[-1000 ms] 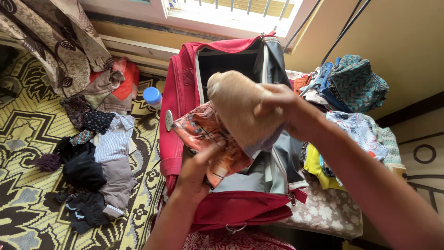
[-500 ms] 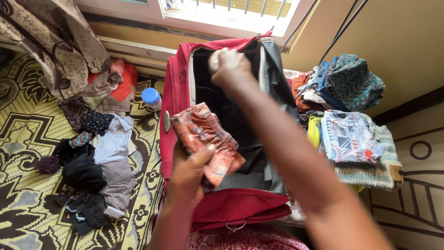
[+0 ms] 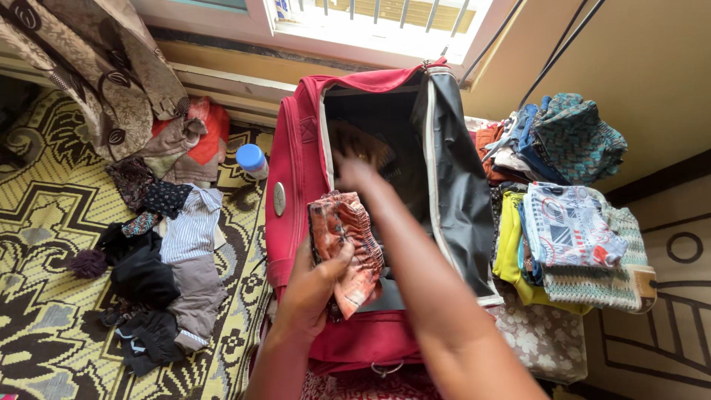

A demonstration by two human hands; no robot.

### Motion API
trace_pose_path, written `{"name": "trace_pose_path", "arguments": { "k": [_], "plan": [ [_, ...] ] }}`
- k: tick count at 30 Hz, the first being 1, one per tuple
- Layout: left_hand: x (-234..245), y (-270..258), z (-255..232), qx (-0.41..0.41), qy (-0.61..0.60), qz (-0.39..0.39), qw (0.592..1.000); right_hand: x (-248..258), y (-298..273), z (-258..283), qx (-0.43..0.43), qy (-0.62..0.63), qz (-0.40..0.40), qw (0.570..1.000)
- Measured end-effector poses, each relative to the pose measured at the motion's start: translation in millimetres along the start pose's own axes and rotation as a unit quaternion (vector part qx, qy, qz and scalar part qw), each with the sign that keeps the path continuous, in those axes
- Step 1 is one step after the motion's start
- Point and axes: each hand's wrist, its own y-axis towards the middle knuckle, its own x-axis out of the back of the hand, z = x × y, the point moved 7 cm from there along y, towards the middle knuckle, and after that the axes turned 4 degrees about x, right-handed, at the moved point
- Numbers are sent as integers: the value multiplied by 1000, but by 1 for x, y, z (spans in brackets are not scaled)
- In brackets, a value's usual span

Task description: The person packs folded clothes into a red backpack. They place various garments, including jeans and shirts, into the bag one by one, then zip it closed and place it on the floor.

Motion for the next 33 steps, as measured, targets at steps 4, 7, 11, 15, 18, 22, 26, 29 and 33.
{"name": "trace_pose_path", "arguments": {
  "k": [4,7,11,15,18,22,26,29,33],
  "plan": [
    [-8,2,-8,-2,-88,39,995,116,-6,6,-180,235,108,949],
    [-16,4,-10,30,-161,75,984,228,-52,42,-49,133,-141,980],
    [-26,4,-20,-15,-231,138,963,231,-158,114,172,173,22,969],
    [-34,10,-18,3,-258,166,952,204,-230,143,255,137,46,956],
    [-33,12,-18,-12,-226,128,965,191,-238,132,231,203,24,951],
    [-46,11,-20,-19,-278,165,946,183,-237,109,191,308,46,931],
    [-53,14,-18,9,-342,252,905,194,-232,107,260,248,-12,933],
    [-46,43,-12,7,-319,276,907,191,-197,85,180,343,76,919],
    [-42,125,6,-54,-152,197,967,207,-124,49,195,415,135,878]
  ]
}}
